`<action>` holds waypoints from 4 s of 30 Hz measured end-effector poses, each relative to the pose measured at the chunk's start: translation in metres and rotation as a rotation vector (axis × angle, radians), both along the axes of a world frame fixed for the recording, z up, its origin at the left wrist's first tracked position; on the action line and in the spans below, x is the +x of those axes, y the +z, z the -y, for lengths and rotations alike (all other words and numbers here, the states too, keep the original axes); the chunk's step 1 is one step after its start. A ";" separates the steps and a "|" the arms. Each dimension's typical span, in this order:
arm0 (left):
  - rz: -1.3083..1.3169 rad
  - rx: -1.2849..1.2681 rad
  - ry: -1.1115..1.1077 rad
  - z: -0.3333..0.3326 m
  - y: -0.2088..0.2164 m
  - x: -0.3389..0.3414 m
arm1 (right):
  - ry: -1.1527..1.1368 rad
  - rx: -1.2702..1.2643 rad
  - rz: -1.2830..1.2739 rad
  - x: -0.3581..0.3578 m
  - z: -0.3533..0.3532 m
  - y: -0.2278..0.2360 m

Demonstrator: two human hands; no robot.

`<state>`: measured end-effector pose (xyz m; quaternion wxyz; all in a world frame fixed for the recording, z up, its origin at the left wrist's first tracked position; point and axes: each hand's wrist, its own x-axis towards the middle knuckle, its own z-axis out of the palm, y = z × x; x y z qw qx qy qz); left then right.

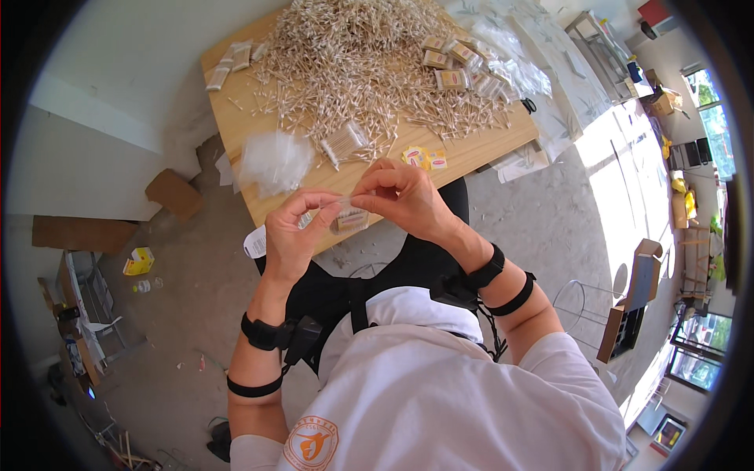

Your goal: Packaging small bundles of cotton swabs into plastic bags and applying labels.

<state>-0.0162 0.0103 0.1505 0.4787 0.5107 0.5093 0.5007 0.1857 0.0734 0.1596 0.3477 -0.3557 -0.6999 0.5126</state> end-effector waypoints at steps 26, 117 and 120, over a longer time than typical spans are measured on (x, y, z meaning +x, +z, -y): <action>-1.043 0.529 -0.072 -0.045 -0.084 -0.020 | 0.112 0.723 0.332 -0.034 -0.036 -0.118; -0.962 0.354 0.101 -0.355 -0.173 -0.283 | 0.538 0.692 0.698 -0.250 -0.321 -0.131; -0.754 0.313 -0.011 -0.352 -0.176 -0.279 | 0.489 0.547 0.745 -0.249 -0.316 -0.133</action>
